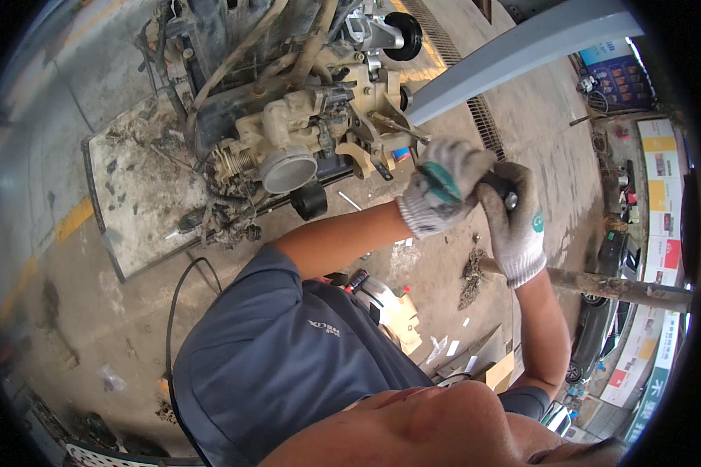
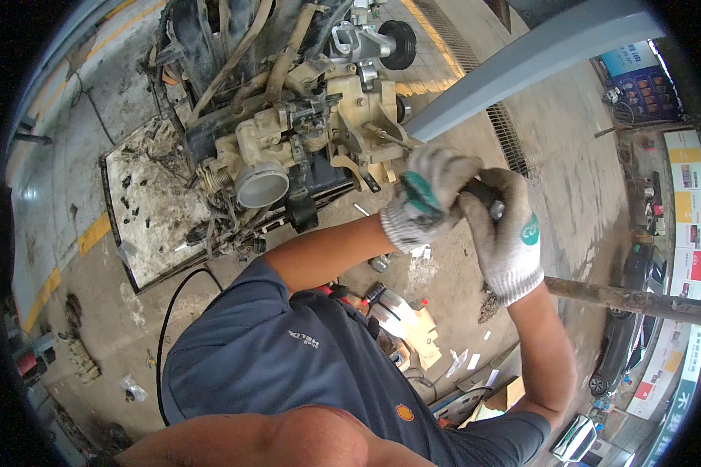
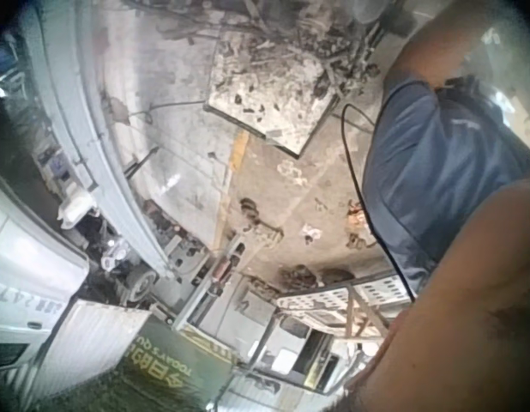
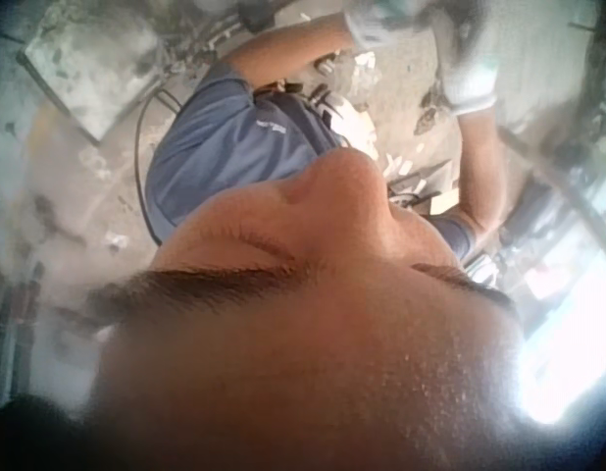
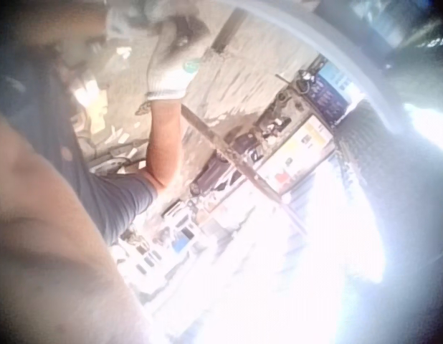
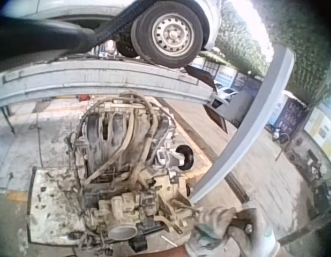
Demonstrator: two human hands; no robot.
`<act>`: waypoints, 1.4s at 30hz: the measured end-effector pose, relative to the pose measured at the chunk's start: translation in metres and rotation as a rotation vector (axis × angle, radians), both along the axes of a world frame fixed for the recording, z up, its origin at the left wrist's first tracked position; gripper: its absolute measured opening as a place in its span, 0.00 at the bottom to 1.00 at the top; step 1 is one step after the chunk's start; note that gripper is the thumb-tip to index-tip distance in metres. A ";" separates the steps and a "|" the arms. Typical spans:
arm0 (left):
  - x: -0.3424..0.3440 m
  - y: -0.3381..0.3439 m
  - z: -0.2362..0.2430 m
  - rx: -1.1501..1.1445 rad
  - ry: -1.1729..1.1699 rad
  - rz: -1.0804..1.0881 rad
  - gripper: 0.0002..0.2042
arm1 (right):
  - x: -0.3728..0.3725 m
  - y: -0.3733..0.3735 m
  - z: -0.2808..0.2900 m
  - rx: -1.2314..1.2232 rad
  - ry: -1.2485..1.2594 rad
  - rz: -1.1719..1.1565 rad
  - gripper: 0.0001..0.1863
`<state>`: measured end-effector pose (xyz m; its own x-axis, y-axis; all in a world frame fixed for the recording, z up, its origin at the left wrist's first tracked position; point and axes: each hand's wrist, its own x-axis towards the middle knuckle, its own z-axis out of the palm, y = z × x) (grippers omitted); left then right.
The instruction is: The person retrieves a metal engine mount and installs it onto a car engine using a wrench and an impact wrench. They tighten multiple bolts to secure the mount in place.
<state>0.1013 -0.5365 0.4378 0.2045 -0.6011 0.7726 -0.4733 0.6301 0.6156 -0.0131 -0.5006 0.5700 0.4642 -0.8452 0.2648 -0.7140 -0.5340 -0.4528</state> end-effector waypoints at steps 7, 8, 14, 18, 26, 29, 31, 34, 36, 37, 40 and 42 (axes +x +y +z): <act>0.019 -0.022 0.000 0.103 -0.154 -0.380 0.16 | 0.009 0.036 -0.011 0.495 -0.458 -0.307 0.27; 0.024 -0.023 0.004 0.149 -0.190 -0.414 0.15 | -0.001 0.041 -0.007 0.462 -0.331 -0.207 0.32; 0.046 -0.035 0.022 0.263 -0.355 -0.500 0.15 | -0.014 0.035 0.047 -0.509 0.823 0.292 0.33; 0.036 -0.031 0.016 0.264 -0.356 -0.587 0.16 | 0.000 0.016 0.030 -0.289 1.053 0.162 0.31; 0.013 -0.033 -0.026 0.172 -0.182 -0.139 0.11 | 0.028 -0.011 0.042 0.364 0.407 -0.195 0.14; 0.005 -0.044 -0.033 0.173 -0.206 -0.253 0.11 | 0.008 -0.018 0.037 -0.219 0.942 0.357 0.18; 0.009 -0.036 -0.023 0.170 -0.195 -0.238 0.12 | 0.011 -0.017 0.040 -0.406 1.159 0.527 0.22; 0.002 -0.032 -0.013 0.072 0.003 -0.079 0.13 | -0.002 -0.020 0.016 0.018 0.536 0.064 0.18; 0.007 -0.034 -0.015 0.171 -0.088 -0.004 0.12 | 0.026 -0.028 0.027 0.556 0.173 -0.474 0.17; 0.008 -0.030 -0.013 0.220 -0.133 0.015 0.12 | 0.028 -0.026 0.030 0.570 0.186 -0.490 0.16; 0.013 -0.034 -0.014 0.293 -0.140 -0.204 0.11 | 0.020 -0.031 0.034 0.322 0.630 -0.035 0.16; 0.023 -0.031 -0.008 0.313 -0.027 -0.315 0.11 | 0.020 -0.033 0.042 -0.327 1.011 0.447 0.16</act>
